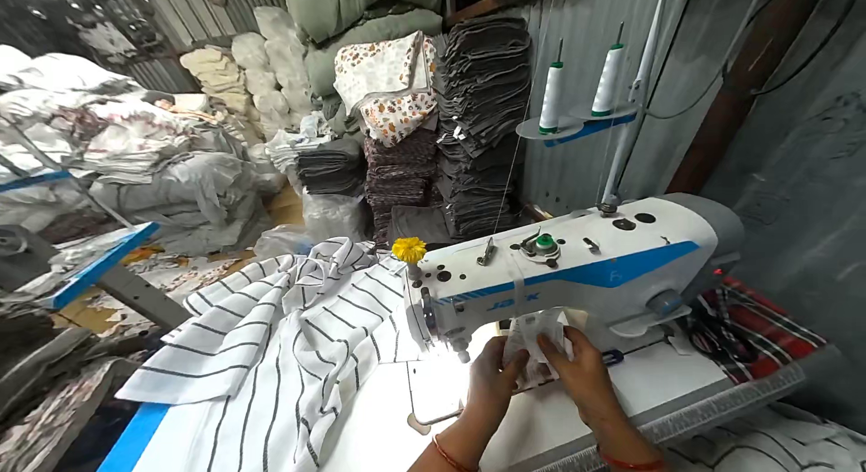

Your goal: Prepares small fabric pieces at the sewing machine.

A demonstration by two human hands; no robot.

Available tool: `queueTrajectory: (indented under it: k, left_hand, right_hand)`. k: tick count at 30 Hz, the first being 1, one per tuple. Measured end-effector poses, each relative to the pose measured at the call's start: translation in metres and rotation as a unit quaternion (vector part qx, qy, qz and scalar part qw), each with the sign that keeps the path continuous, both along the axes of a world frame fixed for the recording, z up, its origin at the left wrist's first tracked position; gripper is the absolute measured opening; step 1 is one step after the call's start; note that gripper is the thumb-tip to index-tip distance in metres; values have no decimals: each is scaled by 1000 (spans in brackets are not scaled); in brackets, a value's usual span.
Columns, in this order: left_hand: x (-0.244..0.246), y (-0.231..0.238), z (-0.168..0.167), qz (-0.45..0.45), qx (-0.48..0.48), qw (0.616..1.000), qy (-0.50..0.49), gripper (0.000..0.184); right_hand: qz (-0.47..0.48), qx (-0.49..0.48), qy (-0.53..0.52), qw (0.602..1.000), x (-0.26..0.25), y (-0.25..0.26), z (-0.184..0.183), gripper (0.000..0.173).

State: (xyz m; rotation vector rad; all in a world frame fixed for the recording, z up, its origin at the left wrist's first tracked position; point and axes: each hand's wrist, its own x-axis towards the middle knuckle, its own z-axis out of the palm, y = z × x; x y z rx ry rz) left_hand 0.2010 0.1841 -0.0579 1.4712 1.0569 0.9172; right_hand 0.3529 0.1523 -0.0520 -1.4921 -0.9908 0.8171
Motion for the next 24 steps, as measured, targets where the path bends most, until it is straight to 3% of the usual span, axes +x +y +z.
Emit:
queueTrajectory:
  k: [2, 6, 13, 16, 19, 24]
  left_hand:
    - [6, 5, 6, 6, -15, 1000, 13, 30]
    - [11, 10, 10, 41, -48, 997, 38, 29]
    - [6, 8, 5, 76, -103, 988, -90, 24]
    - [5, 10, 7, 69, -14, 997, 40, 27]
    - [-1, 13, 4, 69, 111, 978, 163, 31]
    - [-4, 11, -4, 99, 97, 982, 125, 26]
  right_hand:
    - [15, -39, -54, 998, 10, 8, 4, 47]
    - [-10, -80, -159, 984, 30, 20, 4, 42]
    - [-78, -42, -125, 988, 36, 14, -5, 37]
    - [-103, 52, -194, 974, 34, 7, -12, 33]
    - [-160, 173, -273, 933, 36, 5, -30, 30]
    - [-202, 201, -204, 937, 39, 2, -32, 27]
